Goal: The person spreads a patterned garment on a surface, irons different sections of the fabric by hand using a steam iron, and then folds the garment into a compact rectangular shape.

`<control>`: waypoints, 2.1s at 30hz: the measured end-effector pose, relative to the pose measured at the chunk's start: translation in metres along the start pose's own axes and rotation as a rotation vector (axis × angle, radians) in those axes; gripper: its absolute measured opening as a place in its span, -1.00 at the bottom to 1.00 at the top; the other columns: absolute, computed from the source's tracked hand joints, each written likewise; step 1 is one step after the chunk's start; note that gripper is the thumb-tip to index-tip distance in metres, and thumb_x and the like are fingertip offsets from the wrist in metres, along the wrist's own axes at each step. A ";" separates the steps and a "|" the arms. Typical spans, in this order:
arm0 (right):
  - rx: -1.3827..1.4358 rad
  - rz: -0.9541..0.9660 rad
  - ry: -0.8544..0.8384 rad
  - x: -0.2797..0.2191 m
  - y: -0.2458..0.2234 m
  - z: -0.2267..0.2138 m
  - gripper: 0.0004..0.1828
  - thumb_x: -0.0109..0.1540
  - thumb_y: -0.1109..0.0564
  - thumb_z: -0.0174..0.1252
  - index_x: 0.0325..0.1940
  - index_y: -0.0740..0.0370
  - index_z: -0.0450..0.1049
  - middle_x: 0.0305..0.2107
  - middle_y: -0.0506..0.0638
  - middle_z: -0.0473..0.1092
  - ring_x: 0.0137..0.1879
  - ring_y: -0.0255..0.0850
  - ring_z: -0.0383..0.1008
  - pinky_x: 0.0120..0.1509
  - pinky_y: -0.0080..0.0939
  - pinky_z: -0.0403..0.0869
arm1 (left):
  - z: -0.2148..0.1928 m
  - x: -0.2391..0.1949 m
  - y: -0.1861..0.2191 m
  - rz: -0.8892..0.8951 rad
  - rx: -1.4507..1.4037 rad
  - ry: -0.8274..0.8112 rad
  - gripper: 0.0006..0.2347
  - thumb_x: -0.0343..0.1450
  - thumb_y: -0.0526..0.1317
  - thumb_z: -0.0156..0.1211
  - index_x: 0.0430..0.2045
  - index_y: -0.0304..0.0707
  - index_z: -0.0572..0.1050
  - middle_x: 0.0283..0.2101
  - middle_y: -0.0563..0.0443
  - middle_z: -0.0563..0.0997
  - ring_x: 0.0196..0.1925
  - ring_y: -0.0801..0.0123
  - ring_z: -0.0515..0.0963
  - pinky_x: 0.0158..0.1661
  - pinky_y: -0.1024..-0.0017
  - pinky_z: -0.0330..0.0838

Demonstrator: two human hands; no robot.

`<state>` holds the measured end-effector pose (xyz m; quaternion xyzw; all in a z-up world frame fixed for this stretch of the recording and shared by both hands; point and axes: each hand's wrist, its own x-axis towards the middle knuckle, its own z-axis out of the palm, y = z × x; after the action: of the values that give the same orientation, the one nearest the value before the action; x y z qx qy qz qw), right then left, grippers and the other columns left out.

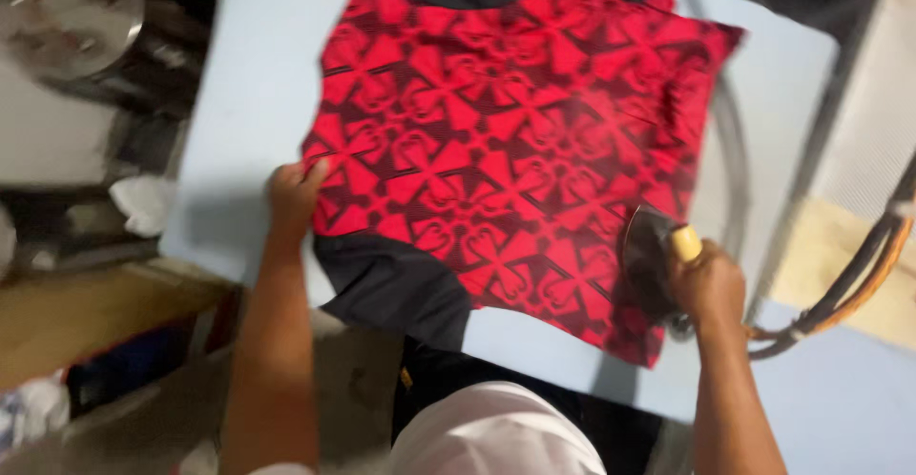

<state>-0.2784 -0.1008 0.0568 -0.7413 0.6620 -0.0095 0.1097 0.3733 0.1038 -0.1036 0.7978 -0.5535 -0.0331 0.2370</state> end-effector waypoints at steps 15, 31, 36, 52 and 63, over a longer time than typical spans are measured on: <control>0.264 -0.564 -0.219 -0.025 -0.342 0.072 -0.57 0.18 -0.05 0.29 -0.10 0.37 0.47 -0.30 0.34 0.52 -0.20 0.32 0.56 -0.15 0.25 0.52 | 0.008 -0.012 0.005 -0.866 -0.971 -0.095 -0.80 0.52 -0.13 0.20 -0.24 -0.32 0.61 -0.47 0.14 0.53 -0.42 0.51 0.44 -0.37 0.48 0.35; 0.148 -0.119 -0.269 -0.052 -0.295 0.080 -0.66 0.21 0.05 0.12 0.01 0.26 0.46 -0.20 0.26 0.53 -0.22 0.18 0.61 -0.17 0.18 0.55 | -0.079 -0.009 0.066 -0.379 -0.336 -0.018 -0.74 0.53 -0.12 0.23 -0.13 -0.40 0.59 -0.19 -0.18 0.67 -0.16 0.14 0.65 -0.09 0.27 0.48; 0.193 0.315 -0.148 -0.034 -0.146 0.030 -0.61 0.18 0.02 0.22 0.02 0.26 0.47 -0.26 0.29 0.55 -0.15 0.26 0.58 -0.06 0.23 0.51 | -0.049 0.088 0.206 0.200 -0.333 -0.082 -0.78 0.52 -0.15 0.20 -0.16 -0.36 0.61 -0.20 -0.25 0.64 -0.09 -0.11 0.59 -0.05 0.08 0.44; 0.171 0.196 -0.159 -0.005 -0.088 0.002 -0.71 0.15 0.09 0.22 -0.16 0.29 0.39 -0.19 0.26 0.47 -0.33 0.28 0.57 -0.28 0.20 0.55 | 0.237 0.253 0.519 1.240 0.112 -0.354 -0.83 0.43 -0.21 0.05 -0.23 -0.10 0.61 -0.07 -0.06 0.62 0.26 0.09 0.43 0.41 -0.19 -0.09; 0.151 0.149 -0.077 0.045 -0.086 0.015 -0.76 0.17 0.10 0.20 -0.18 0.31 0.44 -0.23 0.28 0.48 -0.32 0.27 0.58 -0.27 0.21 0.55 | 0.226 0.258 0.526 1.075 0.146 -0.411 -0.83 0.43 -0.26 0.07 -0.20 -0.19 0.60 -0.09 -0.11 0.60 0.16 0.11 0.48 0.45 -0.23 -0.11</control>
<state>-0.1864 -0.1342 0.0519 -0.6797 0.7079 -0.0223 0.1910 -0.0555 -0.3498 -0.0319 0.3961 -0.9164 -0.0241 0.0523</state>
